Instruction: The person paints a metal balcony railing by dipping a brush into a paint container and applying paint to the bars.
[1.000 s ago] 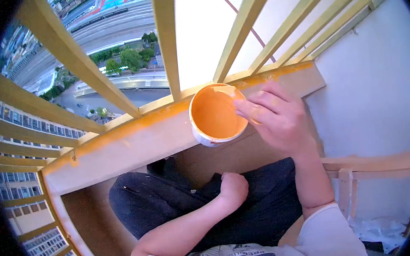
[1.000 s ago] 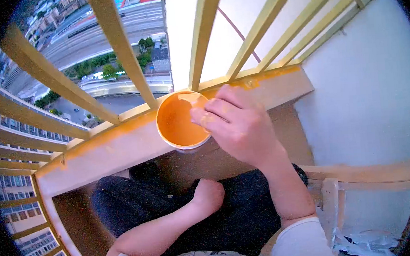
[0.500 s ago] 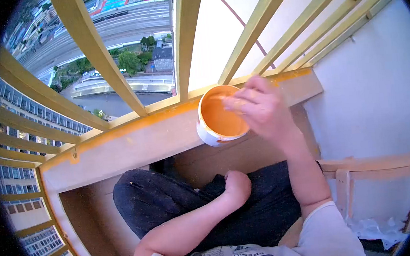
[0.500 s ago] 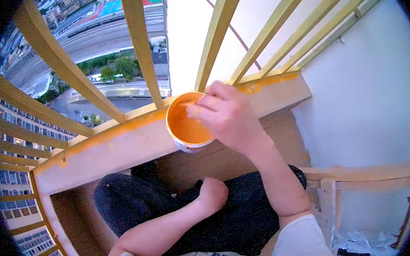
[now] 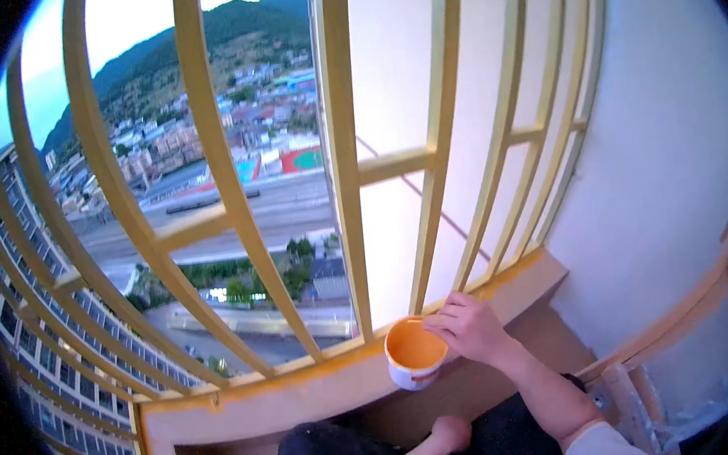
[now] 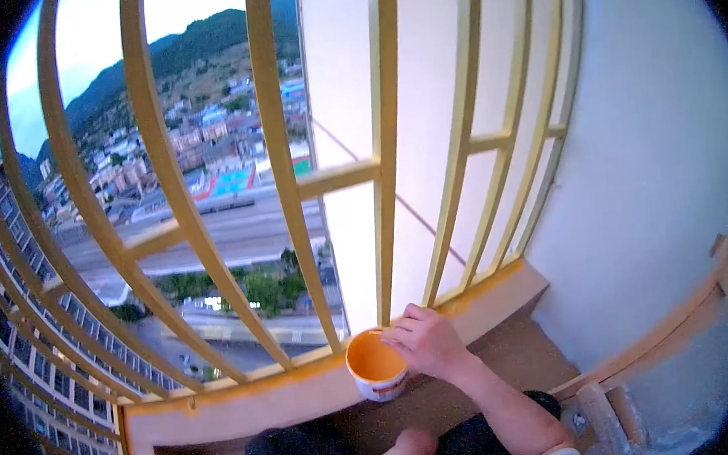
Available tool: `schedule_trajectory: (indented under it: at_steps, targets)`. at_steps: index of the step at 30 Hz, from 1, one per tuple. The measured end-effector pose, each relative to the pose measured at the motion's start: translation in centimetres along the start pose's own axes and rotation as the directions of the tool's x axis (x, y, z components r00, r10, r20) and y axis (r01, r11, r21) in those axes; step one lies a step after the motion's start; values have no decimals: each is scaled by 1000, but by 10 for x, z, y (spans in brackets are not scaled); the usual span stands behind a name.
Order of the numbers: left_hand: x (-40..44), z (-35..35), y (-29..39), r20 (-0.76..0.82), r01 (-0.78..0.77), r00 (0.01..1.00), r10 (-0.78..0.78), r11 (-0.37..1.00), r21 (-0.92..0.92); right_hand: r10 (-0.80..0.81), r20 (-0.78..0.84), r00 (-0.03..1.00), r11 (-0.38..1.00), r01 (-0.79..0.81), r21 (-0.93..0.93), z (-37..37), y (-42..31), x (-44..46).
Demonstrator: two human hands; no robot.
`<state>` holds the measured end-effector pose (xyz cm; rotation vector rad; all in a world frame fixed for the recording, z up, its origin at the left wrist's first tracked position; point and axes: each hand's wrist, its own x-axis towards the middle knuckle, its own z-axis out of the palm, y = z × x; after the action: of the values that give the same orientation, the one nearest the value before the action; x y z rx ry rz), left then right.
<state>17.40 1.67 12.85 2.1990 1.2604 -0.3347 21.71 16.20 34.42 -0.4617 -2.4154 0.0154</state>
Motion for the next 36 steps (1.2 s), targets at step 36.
schedule_trajectory:
  at_steps: [36]
  targets:
    - [-22, -36, 21, 25, 26, 999, -28, 995, 100, -54, -449, 892, 935, 204, 292, -222, -56, 268]
